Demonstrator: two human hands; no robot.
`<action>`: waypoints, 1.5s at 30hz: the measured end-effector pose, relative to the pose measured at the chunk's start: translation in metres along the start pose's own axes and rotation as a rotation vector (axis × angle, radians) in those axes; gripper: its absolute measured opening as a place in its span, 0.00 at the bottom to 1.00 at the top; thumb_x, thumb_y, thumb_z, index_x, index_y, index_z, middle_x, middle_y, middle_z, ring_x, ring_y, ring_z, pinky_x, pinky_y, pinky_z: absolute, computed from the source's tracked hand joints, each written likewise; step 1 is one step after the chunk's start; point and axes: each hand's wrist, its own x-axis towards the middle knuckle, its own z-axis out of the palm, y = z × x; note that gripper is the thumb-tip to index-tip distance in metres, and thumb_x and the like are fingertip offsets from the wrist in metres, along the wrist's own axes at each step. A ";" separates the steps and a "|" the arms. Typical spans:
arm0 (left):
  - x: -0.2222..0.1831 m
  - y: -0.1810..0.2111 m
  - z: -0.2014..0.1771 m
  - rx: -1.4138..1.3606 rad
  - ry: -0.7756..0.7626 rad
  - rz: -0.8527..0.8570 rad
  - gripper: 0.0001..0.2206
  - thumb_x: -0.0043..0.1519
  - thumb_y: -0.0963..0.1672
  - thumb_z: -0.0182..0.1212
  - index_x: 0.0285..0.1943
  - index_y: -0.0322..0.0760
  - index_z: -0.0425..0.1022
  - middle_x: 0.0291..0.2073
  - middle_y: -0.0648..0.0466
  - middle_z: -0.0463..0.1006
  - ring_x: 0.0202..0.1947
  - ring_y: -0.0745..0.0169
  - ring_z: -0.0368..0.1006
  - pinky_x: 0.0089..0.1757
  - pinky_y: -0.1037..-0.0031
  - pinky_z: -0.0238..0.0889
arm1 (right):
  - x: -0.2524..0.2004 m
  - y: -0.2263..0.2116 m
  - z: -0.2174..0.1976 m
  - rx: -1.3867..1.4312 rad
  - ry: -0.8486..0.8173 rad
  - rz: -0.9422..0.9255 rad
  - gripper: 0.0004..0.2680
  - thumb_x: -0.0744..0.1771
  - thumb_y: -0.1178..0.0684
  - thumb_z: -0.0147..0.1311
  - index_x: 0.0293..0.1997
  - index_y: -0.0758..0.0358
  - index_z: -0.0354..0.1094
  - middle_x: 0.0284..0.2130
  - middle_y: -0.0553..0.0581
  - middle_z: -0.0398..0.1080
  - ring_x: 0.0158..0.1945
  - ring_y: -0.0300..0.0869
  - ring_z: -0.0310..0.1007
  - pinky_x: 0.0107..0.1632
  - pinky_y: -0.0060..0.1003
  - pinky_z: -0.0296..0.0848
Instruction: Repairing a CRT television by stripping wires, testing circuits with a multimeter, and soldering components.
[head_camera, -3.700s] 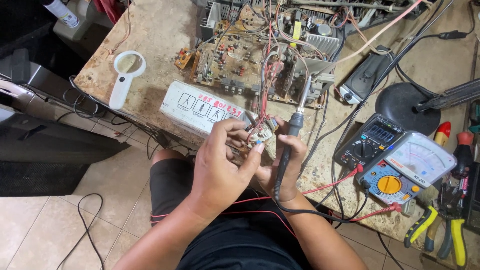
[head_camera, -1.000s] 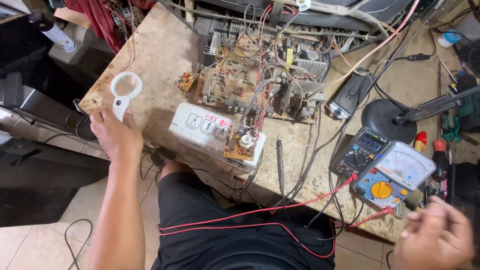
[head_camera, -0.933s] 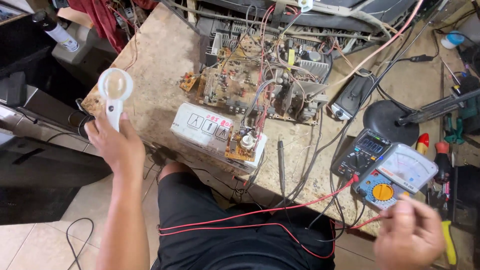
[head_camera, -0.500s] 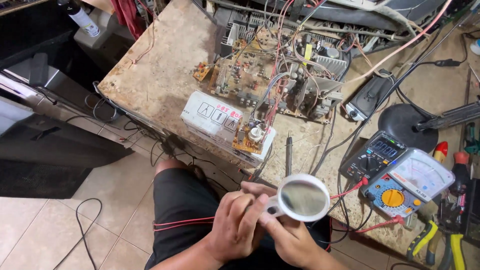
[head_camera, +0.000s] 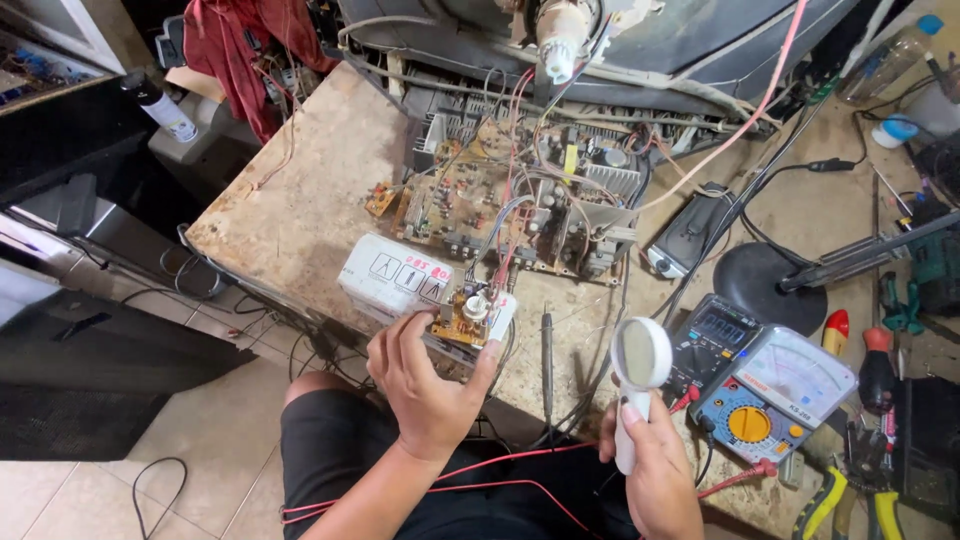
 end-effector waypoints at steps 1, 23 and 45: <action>0.000 0.001 0.001 -0.001 -0.001 0.004 0.28 0.53 0.55 0.70 0.52 0.32 0.71 0.47 0.47 0.75 0.49 0.44 0.70 0.54 0.56 0.60 | 0.001 0.001 0.000 0.004 0.001 -0.001 0.16 0.70 0.54 0.41 0.65 0.72 0.61 0.30 0.63 0.62 0.26 0.47 0.58 0.30 0.40 0.60; 0.066 -0.018 0.004 -0.967 -0.291 -0.763 0.29 0.57 0.53 0.64 0.63 0.31 0.72 0.28 0.56 0.70 0.30 0.67 0.66 0.37 0.77 0.60 | 0.031 -0.109 0.085 -0.883 -0.327 -1.039 0.19 0.63 0.51 0.65 0.56 0.69 0.70 0.37 0.62 0.71 0.35 0.43 0.69 0.38 0.36 0.67; 0.058 -0.024 0.006 -1.062 -0.283 -0.755 0.22 0.58 0.44 0.69 0.58 0.34 0.66 0.50 0.45 0.79 0.49 0.57 0.78 0.51 0.68 0.70 | 0.012 -0.093 0.075 -0.868 -0.241 -0.939 0.20 0.58 0.49 0.67 0.51 0.69 0.71 0.36 0.65 0.72 0.35 0.44 0.75 0.44 0.33 0.74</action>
